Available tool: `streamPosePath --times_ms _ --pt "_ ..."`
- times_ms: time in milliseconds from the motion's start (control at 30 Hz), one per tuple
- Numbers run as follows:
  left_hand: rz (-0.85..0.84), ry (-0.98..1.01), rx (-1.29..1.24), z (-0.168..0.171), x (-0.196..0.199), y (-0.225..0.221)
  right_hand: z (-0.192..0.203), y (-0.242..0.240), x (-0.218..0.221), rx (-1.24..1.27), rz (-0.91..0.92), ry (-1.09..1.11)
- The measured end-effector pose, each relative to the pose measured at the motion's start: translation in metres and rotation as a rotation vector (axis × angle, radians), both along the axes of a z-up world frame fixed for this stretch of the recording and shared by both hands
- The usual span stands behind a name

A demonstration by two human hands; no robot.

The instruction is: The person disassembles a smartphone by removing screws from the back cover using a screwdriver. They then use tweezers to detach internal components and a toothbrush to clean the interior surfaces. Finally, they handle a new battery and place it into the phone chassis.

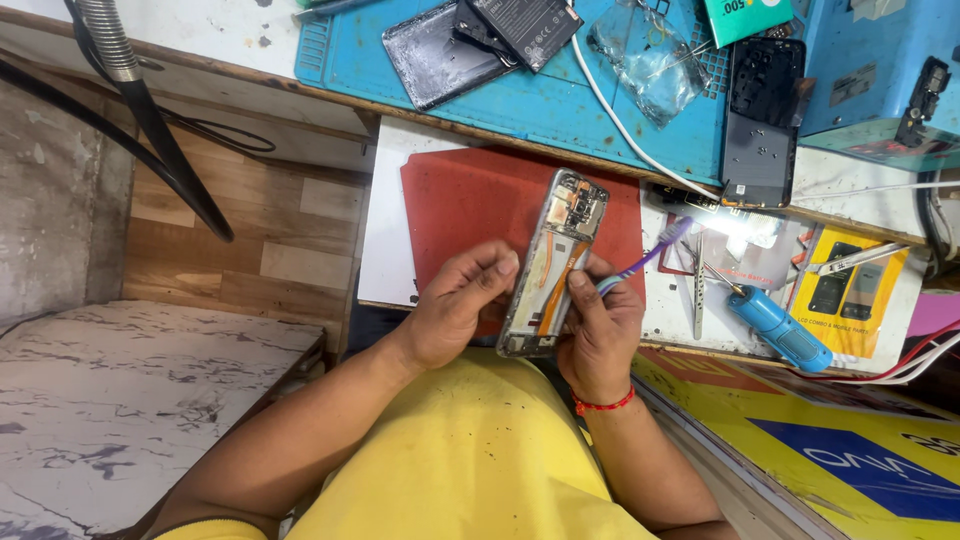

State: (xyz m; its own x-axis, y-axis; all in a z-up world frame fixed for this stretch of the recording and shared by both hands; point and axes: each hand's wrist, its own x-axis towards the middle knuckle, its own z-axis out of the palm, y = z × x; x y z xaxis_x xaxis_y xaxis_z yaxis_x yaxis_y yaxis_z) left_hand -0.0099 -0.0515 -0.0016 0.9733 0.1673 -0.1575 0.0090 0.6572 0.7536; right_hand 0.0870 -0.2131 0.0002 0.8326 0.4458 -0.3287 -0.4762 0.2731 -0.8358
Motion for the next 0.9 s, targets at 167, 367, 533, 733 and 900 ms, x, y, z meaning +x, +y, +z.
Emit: streamPosePath --times_ms 167,367,533,733,900 --pt "0.052 0.059 0.063 0.014 0.002 0.005 0.000 -0.007 -0.001 -0.011 -0.039 -0.094" --pt "0.069 0.053 0.124 0.012 0.001 0.006 -0.002 -0.007 -0.003 0.010 -0.038 -0.089" --pt "0.072 0.034 0.150 0.007 0.001 0.007 -0.005 -0.007 -0.004 0.018 -0.060 -0.107" --pt "0.072 0.035 0.179 0.009 0.001 0.005 -0.003 -0.004 -0.004 0.050 -0.023 -0.072" --pt "0.066 0.034 0.198 0.012 0.003 0.005 -0.007 -0.003 -0.002 0.060 0.004 -0.060"
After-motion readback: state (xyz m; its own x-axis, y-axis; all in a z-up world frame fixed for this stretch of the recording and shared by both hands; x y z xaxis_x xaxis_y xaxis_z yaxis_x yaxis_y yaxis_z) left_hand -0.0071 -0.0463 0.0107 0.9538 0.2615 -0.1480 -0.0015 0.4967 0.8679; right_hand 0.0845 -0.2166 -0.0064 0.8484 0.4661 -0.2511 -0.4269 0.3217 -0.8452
